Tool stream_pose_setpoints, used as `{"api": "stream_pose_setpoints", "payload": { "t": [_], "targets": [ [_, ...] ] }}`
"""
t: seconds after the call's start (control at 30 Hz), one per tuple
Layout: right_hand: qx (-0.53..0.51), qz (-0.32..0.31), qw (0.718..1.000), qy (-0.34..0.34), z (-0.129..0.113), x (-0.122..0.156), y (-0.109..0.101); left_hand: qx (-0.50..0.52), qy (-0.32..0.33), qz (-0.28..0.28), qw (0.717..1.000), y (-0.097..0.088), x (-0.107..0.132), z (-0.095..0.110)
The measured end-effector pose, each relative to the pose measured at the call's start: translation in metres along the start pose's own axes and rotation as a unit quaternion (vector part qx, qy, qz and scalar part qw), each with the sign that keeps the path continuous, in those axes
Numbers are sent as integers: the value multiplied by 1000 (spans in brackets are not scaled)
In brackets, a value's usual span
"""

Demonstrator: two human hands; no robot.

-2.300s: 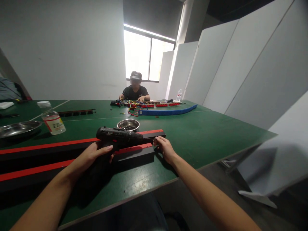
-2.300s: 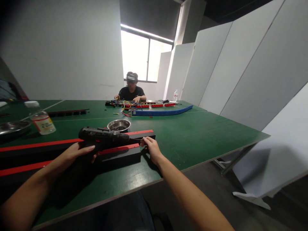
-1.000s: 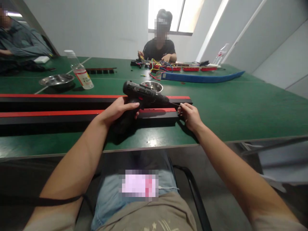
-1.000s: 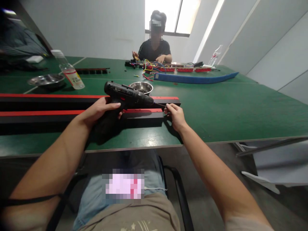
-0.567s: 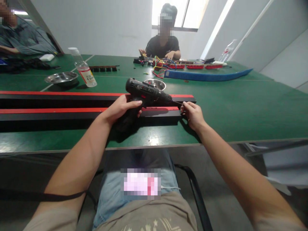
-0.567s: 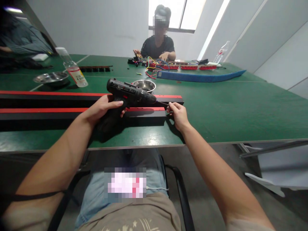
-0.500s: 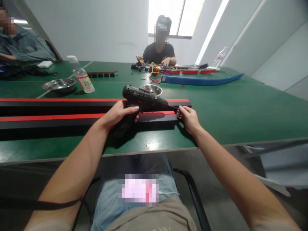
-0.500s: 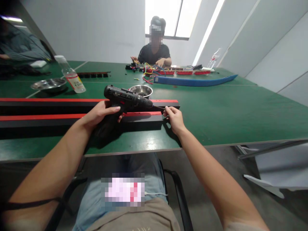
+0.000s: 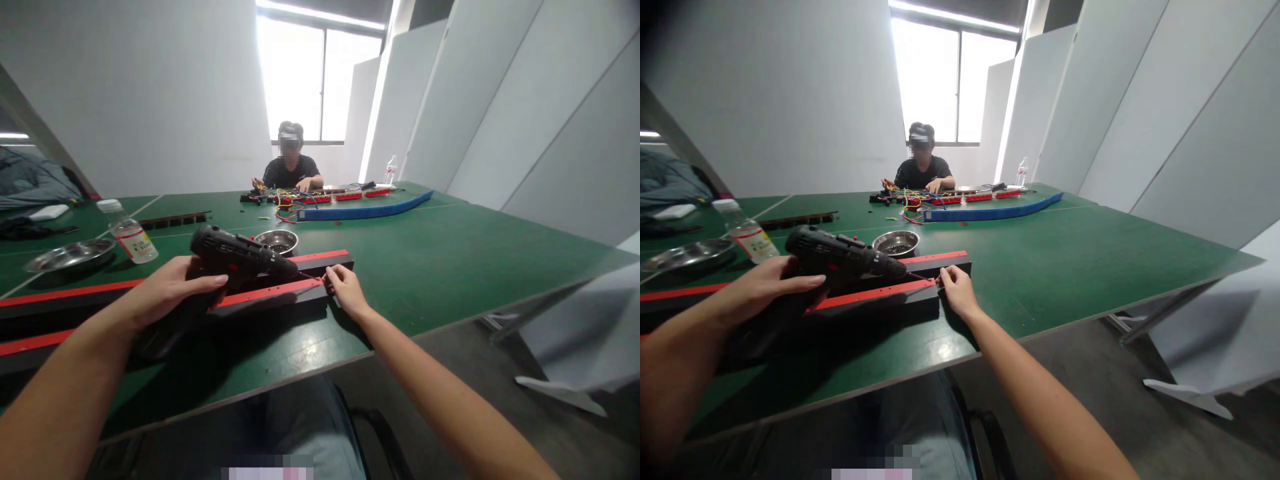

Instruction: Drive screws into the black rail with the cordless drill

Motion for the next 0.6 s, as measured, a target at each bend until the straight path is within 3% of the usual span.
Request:
{"api": "stream_pose_setpoints", "payload": {
  "t": [0.07, 0.17, 0.37, 0.53, 0.6],
  "targets": [
    [12, 0, 1000, -9, 0, 0, 1, -51, 29, -21, 998, -4, -1, 9],
    [22, 5, 1000, -20, 0, 0, 1, -111, 53, -10, 992, -11, -4, 24],
    [40, 6, 999, -32, 1, 0, 1, -172, 48, 15, 984, -8, -7, 71],
    [75, 6, 996, -47, 0, 0, 1, -209, 72, -57, 974, 6, -18, 111],
    [81, 11, 995, -53, -1, 0, 2, -183, 90, -61, 977, 8, -25, 125]
  ]
}}
Point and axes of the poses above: each hand's wrist, its own x-axis away from the middle knuckle, its own y-axis out of the palm, z = x × y, the point moved 5 cm from there along -x, towards the middle knuckle, and after that the axes turned 5 degrees about x, right-handed, at the moved point
